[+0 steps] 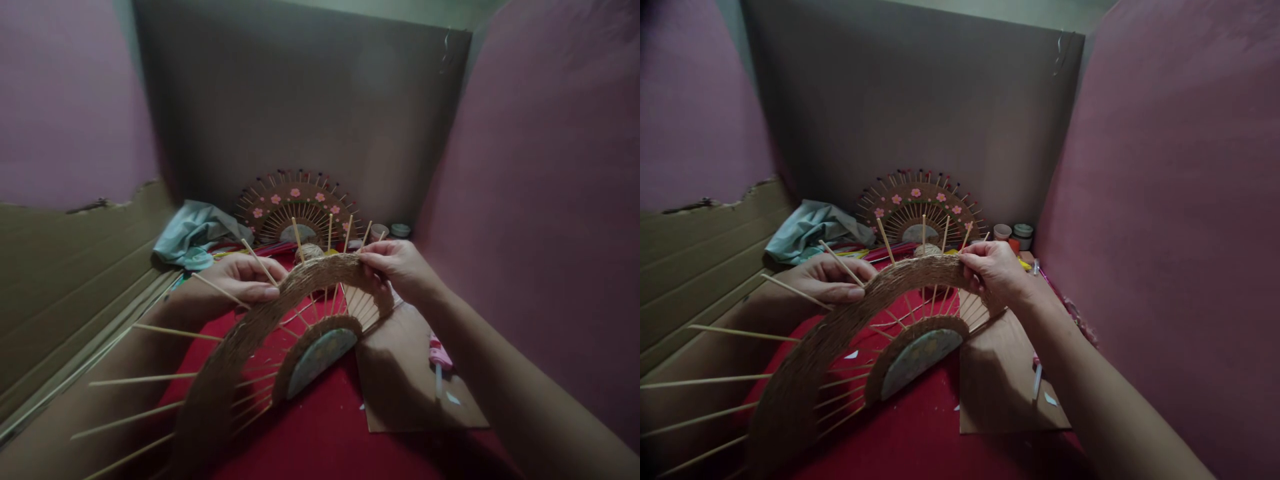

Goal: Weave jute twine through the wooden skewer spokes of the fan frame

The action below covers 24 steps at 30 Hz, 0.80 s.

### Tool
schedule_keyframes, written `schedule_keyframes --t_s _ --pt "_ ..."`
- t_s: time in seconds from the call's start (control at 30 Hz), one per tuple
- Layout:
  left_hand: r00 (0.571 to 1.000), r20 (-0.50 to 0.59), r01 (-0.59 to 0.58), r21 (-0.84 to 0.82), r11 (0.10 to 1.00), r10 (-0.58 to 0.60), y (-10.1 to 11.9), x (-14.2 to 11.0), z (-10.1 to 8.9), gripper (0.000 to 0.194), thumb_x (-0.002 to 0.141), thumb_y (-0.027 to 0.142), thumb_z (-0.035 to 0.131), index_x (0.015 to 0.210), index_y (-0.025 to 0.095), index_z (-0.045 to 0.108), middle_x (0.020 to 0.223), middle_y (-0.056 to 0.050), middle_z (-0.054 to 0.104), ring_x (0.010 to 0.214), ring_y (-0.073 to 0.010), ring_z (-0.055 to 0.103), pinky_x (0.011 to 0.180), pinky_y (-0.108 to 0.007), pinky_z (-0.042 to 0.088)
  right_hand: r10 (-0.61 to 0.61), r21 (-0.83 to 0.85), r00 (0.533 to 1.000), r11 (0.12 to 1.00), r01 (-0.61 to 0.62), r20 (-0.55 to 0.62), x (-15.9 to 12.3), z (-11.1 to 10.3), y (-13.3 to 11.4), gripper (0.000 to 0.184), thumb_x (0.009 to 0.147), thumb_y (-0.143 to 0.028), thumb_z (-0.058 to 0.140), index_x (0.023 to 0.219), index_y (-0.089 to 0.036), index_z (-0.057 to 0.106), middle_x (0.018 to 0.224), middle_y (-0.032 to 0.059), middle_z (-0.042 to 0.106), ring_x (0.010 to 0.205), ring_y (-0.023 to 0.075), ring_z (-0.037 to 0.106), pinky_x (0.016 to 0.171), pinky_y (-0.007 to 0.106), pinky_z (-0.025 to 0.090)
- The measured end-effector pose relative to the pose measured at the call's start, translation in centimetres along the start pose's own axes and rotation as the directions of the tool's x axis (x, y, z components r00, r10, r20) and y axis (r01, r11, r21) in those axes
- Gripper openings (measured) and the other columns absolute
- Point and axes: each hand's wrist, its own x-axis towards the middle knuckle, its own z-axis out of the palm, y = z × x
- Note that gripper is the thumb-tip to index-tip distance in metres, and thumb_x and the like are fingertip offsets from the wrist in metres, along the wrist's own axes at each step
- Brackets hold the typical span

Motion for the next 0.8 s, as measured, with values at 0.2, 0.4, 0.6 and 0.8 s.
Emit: schedule_keyframes --t_s 0.2,0.4,0.6,0.8 --pt "1.000 -0.005 0.004 -0.025 1.000 -0.004 -0.1 0.1 0.0 0.018 0.066 0.029 0.072 0.081 0.019 0.070 0.068 -0.001 0.063 0.056 -0.0103 0.053 0.049 -0.018 0.037 -0.451 -0.414 0.831 0.858 0.304 -0.324 -0.8 0.4 1.1 0.016 0.080 -0.024 0.052 0.080 -0.016 0.066 0.066 0.0015 0.059 0.056 0.0102 0.051 0.052 0.024 0.041" --pt "0.999 -0.035 0.002 -0.016 1.000 -0.002 0.2 0.0 0.2 0.019 0.066 0.028 0.072 0.081 0.018 0.070 0.067 -0.001 0.063 0.056 -0.0100 0.053 0.049 -0.017 0.037 -0.742 -0.640 0.665 0.550 0.537 -0.080 -0.6 0.7 2.3 0.017 0.083 -0.020 0.051 0.083 -0.022 0.068 0.085 0.0045 0.061 0.076 0.0146 0.057 0.069 0.029 0.046" --pt "1.000 -0.005 0.002 -0.004 1.000 -0.002 0.2 -0.1 0.2 0.022 0.067 0.029 0.072 0.085 0.017 0.069 0.069 -0.002 0.064 0.058 -0.0102 0.054 0.050 -0.017 0.039 -0.717 -0.620 0.697 0.552 0.557 -0.012 -0.7 0.9 1.9 0.014 0.081 -0.017 0.055 0.082 -0.017 0.069 0.081 0.0057 0.066 0.077 0.0159 0.060 0.071 0.030 0.047" --pt "1.000 -0.019 0.015 -0.018 1.000 -0.015 0.3 -0.1 0.2 0.023 0.067 0.029 0.073 0.086 0.016 0.068 0.071 -0.001 0.064 0.060 -0.0097 0.055 0.052 -0.017 0.041 -0.714 -0.539 0.696 0.614 0.577 -0.068 -0.1 0.8 2.6 0.012 0.080 -0.016 0.057 0.078 -0.019 0.069 0.075 0.0024 0.067 0.071 0.0136 0.060 0.067 0.027 0.047"
